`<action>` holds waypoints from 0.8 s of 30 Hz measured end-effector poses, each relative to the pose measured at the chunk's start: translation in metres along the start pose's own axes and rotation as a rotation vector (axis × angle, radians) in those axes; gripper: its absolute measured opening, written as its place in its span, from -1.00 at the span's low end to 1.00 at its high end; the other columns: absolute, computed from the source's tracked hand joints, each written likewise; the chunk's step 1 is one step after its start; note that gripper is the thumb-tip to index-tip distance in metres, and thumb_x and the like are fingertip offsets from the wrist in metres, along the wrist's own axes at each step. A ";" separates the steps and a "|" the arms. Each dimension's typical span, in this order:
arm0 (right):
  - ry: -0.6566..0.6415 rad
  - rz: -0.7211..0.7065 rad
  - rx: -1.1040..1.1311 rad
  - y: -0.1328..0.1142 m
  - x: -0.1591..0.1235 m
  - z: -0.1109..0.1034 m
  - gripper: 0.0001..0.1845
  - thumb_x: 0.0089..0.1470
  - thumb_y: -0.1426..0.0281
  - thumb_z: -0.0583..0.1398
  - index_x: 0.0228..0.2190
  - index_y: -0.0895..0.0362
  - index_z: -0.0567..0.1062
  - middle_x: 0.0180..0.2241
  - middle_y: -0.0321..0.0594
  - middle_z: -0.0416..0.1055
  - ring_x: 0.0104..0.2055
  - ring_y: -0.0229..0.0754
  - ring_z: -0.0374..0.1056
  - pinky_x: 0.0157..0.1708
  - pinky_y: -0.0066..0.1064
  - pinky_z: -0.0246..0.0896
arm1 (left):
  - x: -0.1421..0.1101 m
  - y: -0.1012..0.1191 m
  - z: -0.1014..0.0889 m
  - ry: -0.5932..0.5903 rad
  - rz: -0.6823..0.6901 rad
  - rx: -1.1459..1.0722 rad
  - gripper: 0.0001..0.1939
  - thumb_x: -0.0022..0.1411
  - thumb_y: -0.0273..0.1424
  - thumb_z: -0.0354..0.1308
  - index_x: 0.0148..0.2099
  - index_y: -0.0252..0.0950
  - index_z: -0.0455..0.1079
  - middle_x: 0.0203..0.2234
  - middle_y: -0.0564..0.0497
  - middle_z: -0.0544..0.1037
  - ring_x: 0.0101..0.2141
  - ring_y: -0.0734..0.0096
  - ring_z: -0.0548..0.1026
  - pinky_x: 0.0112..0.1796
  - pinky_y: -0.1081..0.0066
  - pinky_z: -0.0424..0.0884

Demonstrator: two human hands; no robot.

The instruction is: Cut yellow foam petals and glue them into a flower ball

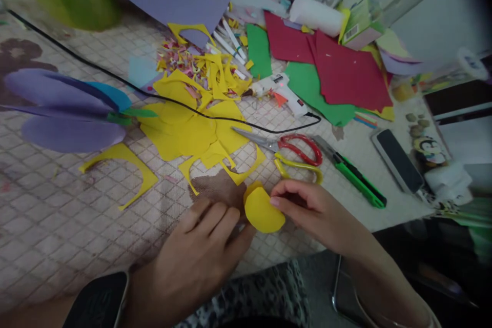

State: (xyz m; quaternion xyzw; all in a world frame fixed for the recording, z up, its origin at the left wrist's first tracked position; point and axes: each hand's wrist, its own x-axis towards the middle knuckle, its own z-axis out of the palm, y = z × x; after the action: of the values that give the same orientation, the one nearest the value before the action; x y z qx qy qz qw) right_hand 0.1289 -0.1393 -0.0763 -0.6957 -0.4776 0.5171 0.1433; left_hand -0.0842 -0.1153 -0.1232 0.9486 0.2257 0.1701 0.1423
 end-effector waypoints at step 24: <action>0.242 -0.038 -0.216 0.000 0.005 0.018 -0.86 0.06 0.43 0.10 -0.52 0.10 0.35 -0.61 -0.36 0.38 -0.59 -0.28 0.30 -0.60 -0.45 0.08 | 0.001 0.002 -0.002 0.016 -0.068 -0.009 -0.75 0.25 -0.37 0.01 -0.07 -0.09 0.44 -0.20 0.02 0.47 -0.18 0.30 0.35 -0.08 0.22 0.13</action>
State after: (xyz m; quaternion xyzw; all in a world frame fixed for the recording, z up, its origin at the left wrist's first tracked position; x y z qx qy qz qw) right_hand 0.1137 -0.1408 -0.0869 -0.7551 -0.5229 0.3722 0.1339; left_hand -0.0829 -0.1158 -0.1209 0.9385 0.2580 0.1736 0.1503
